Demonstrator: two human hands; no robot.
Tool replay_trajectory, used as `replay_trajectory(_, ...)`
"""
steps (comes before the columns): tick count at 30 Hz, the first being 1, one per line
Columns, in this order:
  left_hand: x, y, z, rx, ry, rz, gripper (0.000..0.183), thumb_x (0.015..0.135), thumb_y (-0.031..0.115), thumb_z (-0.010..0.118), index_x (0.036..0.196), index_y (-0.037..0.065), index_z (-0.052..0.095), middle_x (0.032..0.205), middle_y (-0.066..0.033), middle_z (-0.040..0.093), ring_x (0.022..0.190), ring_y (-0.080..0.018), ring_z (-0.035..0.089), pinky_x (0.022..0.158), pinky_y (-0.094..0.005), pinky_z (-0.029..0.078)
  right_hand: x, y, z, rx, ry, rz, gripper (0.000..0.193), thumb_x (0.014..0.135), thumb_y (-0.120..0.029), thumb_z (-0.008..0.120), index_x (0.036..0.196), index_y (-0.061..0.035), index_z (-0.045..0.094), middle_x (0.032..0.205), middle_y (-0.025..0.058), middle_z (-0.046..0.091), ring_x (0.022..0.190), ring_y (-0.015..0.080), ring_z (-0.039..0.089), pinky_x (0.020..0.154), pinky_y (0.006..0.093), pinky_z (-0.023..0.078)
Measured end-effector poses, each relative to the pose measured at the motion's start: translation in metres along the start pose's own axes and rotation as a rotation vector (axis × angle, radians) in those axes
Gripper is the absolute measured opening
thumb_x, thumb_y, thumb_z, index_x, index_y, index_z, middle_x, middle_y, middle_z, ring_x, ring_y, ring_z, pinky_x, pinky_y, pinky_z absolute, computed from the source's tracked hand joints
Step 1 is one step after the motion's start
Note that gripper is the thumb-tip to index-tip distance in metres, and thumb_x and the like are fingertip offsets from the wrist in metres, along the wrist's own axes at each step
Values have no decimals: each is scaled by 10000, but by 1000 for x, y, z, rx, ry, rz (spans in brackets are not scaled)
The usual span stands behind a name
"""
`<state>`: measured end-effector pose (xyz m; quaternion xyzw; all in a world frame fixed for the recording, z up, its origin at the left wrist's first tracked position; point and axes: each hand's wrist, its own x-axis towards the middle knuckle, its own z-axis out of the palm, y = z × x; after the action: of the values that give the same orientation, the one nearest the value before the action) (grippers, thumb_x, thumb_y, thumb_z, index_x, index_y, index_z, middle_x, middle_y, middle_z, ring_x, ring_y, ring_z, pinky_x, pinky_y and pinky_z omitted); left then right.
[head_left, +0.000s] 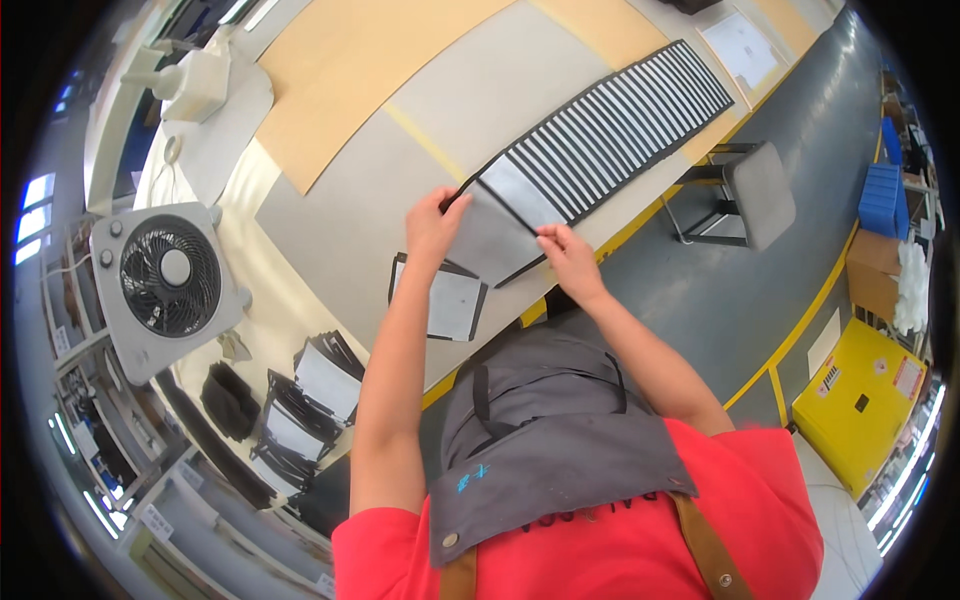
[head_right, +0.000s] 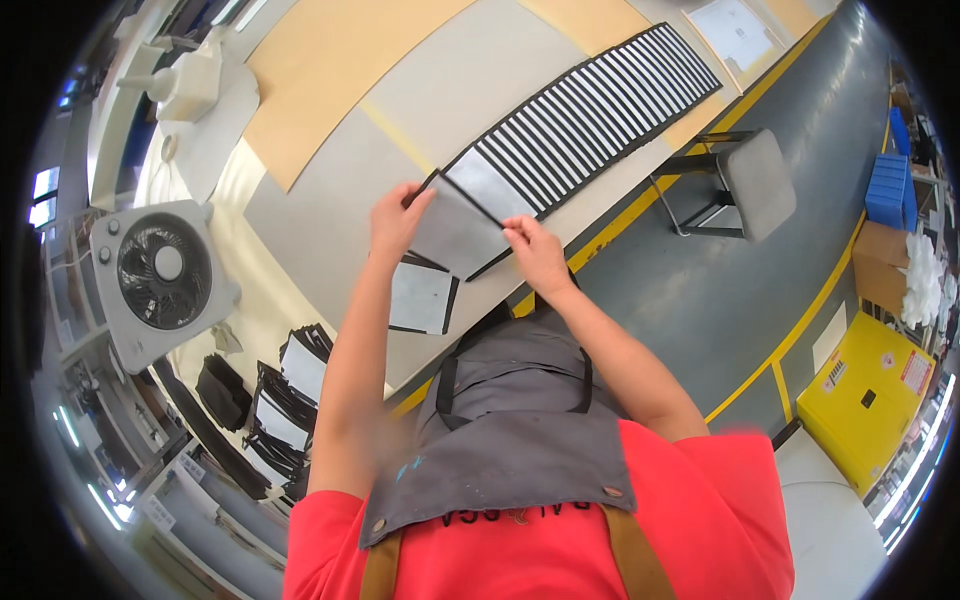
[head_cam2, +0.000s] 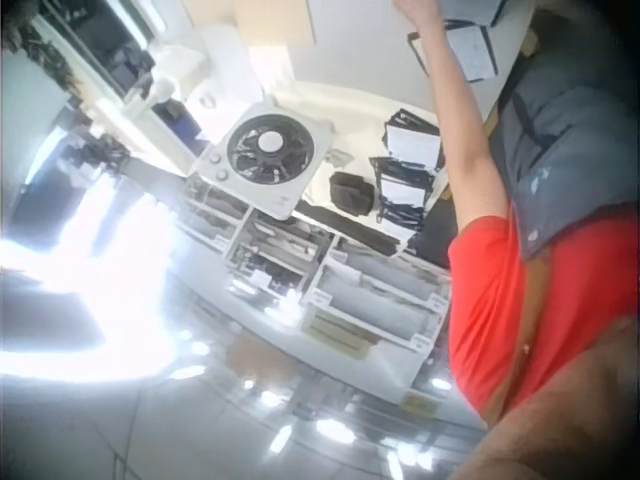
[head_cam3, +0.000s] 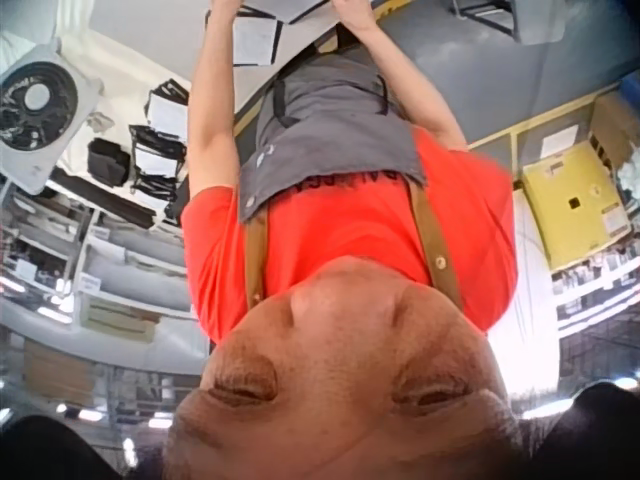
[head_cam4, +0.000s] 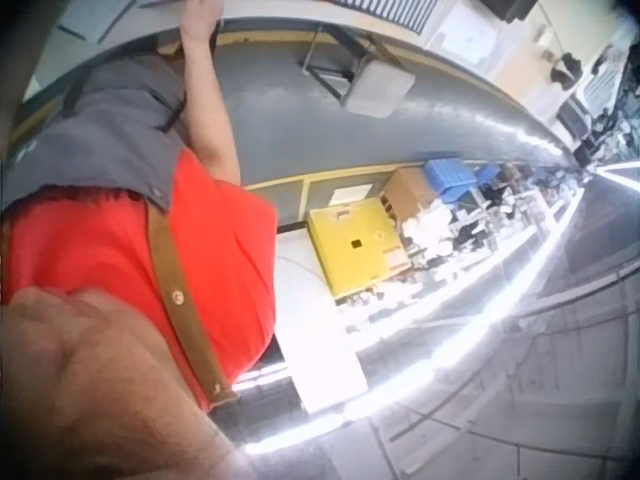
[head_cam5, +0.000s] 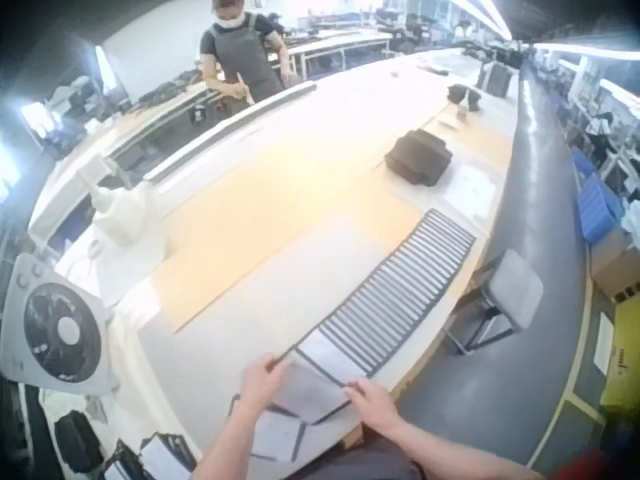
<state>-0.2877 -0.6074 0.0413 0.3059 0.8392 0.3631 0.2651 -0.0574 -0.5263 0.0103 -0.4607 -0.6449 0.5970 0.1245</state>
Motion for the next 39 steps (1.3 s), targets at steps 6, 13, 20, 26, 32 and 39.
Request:
replay_trajectory(6, 45, -11, 51, 91, -35, -59, 299, 829, 314, 742, 946, 40, 711, 822, -113, 710, 761, -240, 670, 728, -348, 519, 36, 11, -27, -139, 66, -1, 201, 932, -236, 640, 936, -36, 623, 762, 99, 672, 676, 225, 635, 636, 321, 488)
replay_trajectory(13, 47, -14, 62, 56, -7, -182, 283, 846, 303, 747, 952, 42, 714, 852, -70, 725, 782, -178, 665, 748, -317, 517, 33, 9, -29, -207, 71, -24, 206, 898, -253, 675, 865, -61, 606, 714, 73, 672, 629, 218, 639, 601, 345, 491)
replay_trajectory(20, 45, -14, 68, 22, 67, -190, 277, 852, 297, 751, 940, 37, 712, 848, -63, 725, 779, -155, 663, 750, -302, 516, 35, 2, -33, -226, 30, -33, 194, 876, -230, 689, 841, -55, 613, 709, 67, 662, 637, 201, 635, 608, 326, 495)
replay_trajectory(26, 45, -5, 63, 62, 50, -201, 280, 805, 288, 774, 951, 59, 707, 902, -93, 710, 853, -239, 667, 780, -358, 517, 37, 8, -31, -277, 37, -59, 200, 863, -253, 689, 822, -77, 605, 688, 70, 654, 631, 256, 636, 588, 367, 484)
replay_trajectory(32, 6, -48, 2, 174, 319, 11, 483, 760, 255, 820, 1157, 58, 630, 1079, -141, 632, 1033, -287, 603, 886, -396, 488, 32, 4, -39, -400, 63, -76, 268, 868, -330, 713, 936, -112, 574, 621, 62, 591, 595, 269, 611, 556, 388, 462)
replay_trajectory(39, -101, -128, -58, 218, 215, -415, 623, 665, 246, 878, 1193, 57, 607, 1050, -128, 656, 970, -272, 638, 837, -393, 514, -11, 2, -19, -252, -36, -172, 297, 901, -255, 704, 1081, -51, 588, 733, 52, 620, 600, 182, 575, 600, 321, 473)
